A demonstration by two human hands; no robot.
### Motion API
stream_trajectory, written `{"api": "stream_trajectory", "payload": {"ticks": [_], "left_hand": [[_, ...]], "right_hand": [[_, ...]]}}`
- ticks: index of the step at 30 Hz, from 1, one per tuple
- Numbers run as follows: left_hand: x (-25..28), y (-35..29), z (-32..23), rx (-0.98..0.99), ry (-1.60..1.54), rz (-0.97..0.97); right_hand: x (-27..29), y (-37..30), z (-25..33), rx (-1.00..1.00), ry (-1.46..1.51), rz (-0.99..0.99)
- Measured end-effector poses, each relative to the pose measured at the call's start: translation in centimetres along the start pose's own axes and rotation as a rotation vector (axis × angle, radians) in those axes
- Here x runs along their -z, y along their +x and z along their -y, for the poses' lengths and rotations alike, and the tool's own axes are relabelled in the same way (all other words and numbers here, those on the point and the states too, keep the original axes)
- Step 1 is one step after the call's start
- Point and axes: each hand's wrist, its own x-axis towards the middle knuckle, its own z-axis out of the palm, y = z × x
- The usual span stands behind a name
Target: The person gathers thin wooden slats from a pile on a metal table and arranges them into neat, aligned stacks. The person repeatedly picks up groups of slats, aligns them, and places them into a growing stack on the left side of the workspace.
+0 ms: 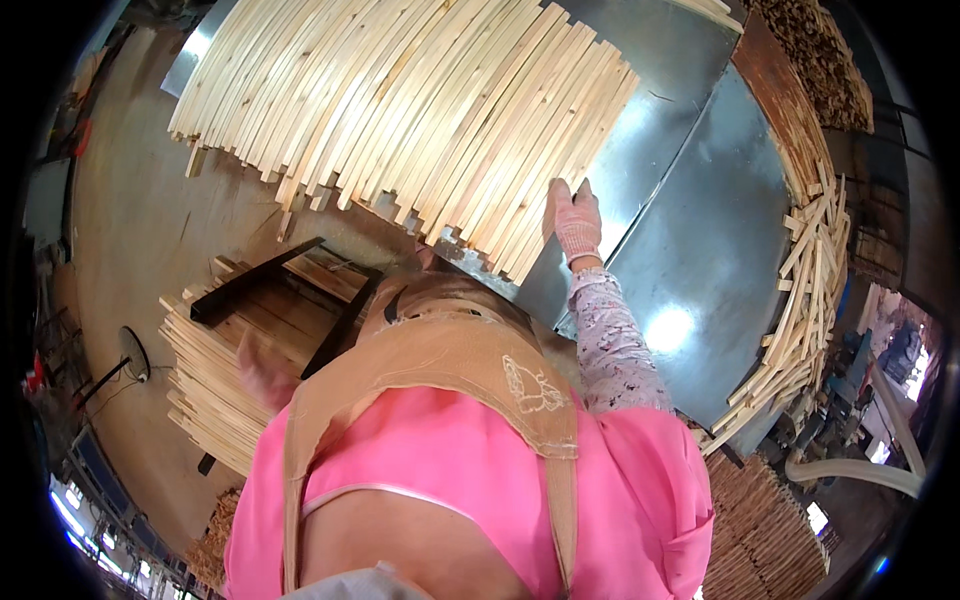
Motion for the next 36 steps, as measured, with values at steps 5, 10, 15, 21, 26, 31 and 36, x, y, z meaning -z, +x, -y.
{"api": "stream_trajectory", "payload": {"ticks": [5,10,15,21,26,31,36], "left_hand": [[-18.8,3.5,-11.1,-0.108,-0.165,0.439],[-26.7,4.7,-16.4,0.267,-0.229,0.356],[-26.3,3.5,-20.7,0.367,-0.342,0.314],[-24.7,2.7,-23.2,0.089,-0.088,0.824],[-31.3,9.0,-25.9,-0.376,0.028,0.332],[-34.6,14.6,-27.8,-0.283,0.328,0.305],[-32.1,13.4,-26.7,-0.014,0.256,0.756]], "right_hand": [[-1.1,1.4,-2.6,0.046,0.085,-0.016],[1.2,-1.4,0.3,0.018,0.015,0.04],[2.0,-0.6,-1.4,-0.007,0.016,0.016],[8.0,3.1,-6.0,-0.031,0.039,0.045],[10.3,4.5,-1.8,0.03,-0.21,0.077],[9.5,4.4,-2.0,0.082,-0.296,-0.032],[10.1,4.4,-1.9,0.042,-0.217,-0.023]]}}
